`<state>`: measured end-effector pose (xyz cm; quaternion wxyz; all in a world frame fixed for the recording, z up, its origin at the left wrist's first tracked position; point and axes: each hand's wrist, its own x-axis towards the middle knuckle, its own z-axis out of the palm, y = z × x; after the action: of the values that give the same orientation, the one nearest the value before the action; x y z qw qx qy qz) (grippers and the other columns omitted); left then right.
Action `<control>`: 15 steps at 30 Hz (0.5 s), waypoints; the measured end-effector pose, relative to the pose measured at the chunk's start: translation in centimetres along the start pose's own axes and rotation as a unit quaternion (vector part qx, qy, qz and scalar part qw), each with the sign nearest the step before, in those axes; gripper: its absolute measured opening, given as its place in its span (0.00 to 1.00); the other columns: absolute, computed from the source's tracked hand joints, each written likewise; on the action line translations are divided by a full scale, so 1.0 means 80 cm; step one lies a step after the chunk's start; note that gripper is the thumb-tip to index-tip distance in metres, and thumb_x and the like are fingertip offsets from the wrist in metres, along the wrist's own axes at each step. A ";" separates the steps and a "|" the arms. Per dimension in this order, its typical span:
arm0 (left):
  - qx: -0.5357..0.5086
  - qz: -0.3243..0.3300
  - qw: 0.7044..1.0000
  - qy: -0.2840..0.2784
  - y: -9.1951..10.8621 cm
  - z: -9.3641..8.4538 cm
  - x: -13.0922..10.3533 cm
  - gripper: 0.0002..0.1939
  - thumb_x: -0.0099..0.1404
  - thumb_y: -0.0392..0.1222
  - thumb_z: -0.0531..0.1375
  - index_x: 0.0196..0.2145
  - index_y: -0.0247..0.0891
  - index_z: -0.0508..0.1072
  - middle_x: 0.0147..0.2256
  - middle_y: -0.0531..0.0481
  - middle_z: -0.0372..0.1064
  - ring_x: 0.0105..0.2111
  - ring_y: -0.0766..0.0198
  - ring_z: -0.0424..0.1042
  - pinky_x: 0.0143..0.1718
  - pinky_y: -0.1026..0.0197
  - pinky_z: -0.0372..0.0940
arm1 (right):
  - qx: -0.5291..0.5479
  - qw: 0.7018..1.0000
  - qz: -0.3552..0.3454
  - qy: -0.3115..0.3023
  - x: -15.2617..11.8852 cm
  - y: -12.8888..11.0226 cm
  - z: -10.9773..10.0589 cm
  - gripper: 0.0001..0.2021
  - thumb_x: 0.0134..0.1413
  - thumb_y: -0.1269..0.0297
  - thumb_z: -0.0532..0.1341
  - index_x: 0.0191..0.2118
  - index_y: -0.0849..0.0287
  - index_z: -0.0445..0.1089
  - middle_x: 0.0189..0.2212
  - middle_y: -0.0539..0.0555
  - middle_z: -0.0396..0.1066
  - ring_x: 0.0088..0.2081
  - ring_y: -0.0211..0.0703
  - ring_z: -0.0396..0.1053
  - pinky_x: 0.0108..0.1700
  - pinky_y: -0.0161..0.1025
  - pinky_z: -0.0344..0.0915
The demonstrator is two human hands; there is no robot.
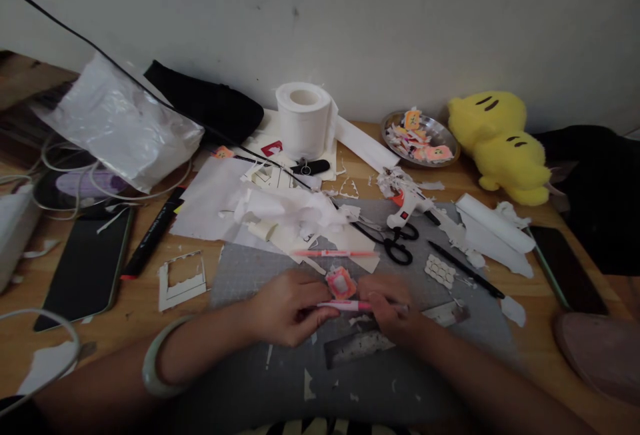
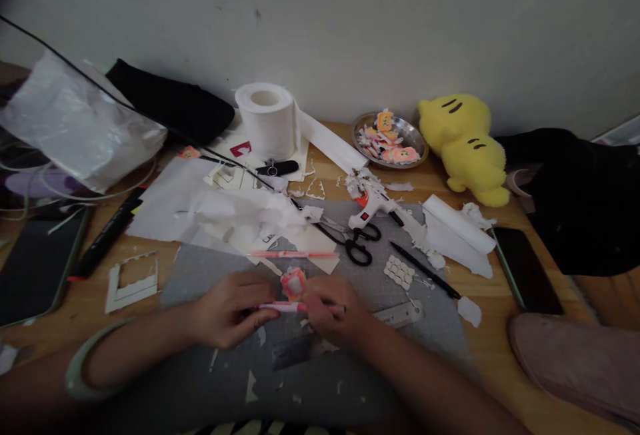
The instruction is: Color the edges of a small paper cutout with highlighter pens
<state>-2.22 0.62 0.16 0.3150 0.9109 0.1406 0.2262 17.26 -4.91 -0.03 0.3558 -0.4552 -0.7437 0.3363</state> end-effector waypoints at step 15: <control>-0.253 -0.208 0.919 0.221 -0.009 0.014 -0.002 0.22 0.64 0.37 0.50 0.54 0.44 0.48 0.38 0.49 0.61 0.36 0.66 0.64 0.38 0.61 0.62 | -0.298 0.949 0.087 -0.049 0.019 0.008 -0.010 0.13 0.57 0.65 0.51 0.46 0.61 0.64 0.44 0.57 0.67 0.40 0.44 0.68 0.39 0.40 0.67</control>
<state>-1.86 0.57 -1.12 0.5363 0.6777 0.3311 0.3788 17.72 -3.15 0.22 0.1359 -0.5864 -0.7842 0.1507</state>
